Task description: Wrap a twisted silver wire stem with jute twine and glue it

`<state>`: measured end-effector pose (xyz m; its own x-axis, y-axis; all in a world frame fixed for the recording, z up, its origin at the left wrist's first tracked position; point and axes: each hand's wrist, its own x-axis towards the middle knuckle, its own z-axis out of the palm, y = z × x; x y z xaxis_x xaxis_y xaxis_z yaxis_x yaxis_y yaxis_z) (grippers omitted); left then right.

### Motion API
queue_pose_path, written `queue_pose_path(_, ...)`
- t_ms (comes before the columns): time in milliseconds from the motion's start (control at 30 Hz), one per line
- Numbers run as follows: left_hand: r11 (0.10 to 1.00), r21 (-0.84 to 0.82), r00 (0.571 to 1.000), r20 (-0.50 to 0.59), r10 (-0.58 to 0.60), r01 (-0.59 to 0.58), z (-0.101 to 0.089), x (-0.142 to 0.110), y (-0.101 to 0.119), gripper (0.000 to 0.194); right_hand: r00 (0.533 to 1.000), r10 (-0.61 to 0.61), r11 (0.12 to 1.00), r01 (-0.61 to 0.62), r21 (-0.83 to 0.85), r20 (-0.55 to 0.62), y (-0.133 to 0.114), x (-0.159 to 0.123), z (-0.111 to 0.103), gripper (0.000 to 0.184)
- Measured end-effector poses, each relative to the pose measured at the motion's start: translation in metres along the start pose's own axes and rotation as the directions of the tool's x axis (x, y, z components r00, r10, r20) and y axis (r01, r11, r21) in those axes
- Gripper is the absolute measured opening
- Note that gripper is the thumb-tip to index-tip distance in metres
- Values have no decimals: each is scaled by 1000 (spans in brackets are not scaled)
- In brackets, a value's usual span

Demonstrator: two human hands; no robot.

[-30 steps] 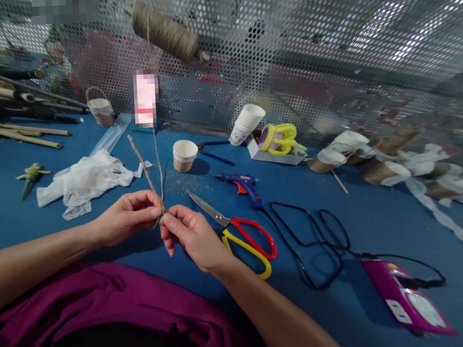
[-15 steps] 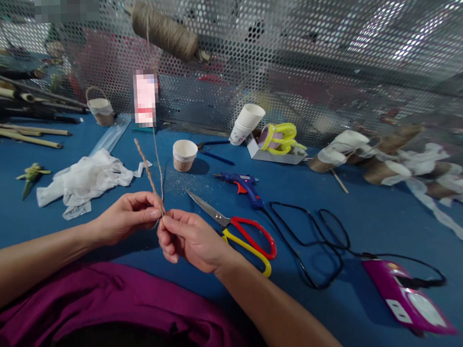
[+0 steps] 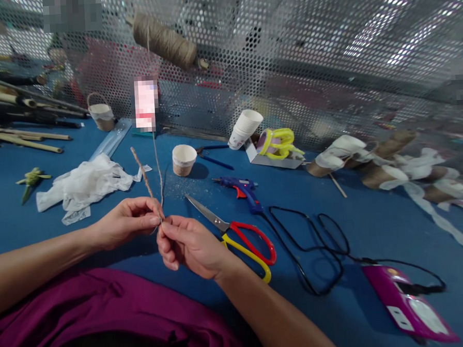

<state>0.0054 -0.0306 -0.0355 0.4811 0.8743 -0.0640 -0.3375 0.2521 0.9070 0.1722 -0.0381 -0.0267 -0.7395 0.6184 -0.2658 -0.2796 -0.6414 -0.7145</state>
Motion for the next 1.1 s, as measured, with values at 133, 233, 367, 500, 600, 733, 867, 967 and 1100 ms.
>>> queue_pose_path(133, 1000, -13, 1000, 8, 24, -24, -1, 1, 0, 17, 1000, 1, 1000, 0, 18, -3, 0, 0, 0, 19)
queue_pose_path(233, 1000, -9, 1000, 7, 30, -29, -1, 2, 0, 16, 1000, 13, 998, -14, 64, 7, -1, 0, 1, 18)
queue_pose_path(367, 999, 24, 999, 20, 39, -39, -3, 3, 2, 15, 999, 24, 995, -27, 95, 28, -1, 1, 0, 19)
queue_pose_path(500, 995, 62, 997, 29, 71, -72, -4, 2, 4, 14, 999, 31, 998, -32, 56, 12, 0, 2, -1, 20)
queue_pose_path(600, 993, 92, 997, 16, 70, -71, -4, 2, 4, 15, 998, -17, 997, 12, -70, -68, 2, 3, -1, 22)
queue_pose_path(733, 992, 111, 997, -47, 59, -53, -4, 2, 1, 15, 936, -266, 873, 132, -469, -231, 5, 2, 0, 19)
queue_pose_path(867, 996, 92, 993, -116, 29, -18, -3, 4, -3, 17, 847, -477, 618, 136, -774, -233, 8, 1, 0, 14)
queue_pose_path(967, 997, 71, 991, -130, 20, -10, -2, 4, -3, 18, 838, -502, 590, 151, -793, -214, 7, 1, 1, 14)
queue_pose_path(1100, 1000, -7, 992, -126, -22, 22, 0, 4, -1, 18, 875, -416, 730, 158, -665, -249, 3, 4, 2, 17)
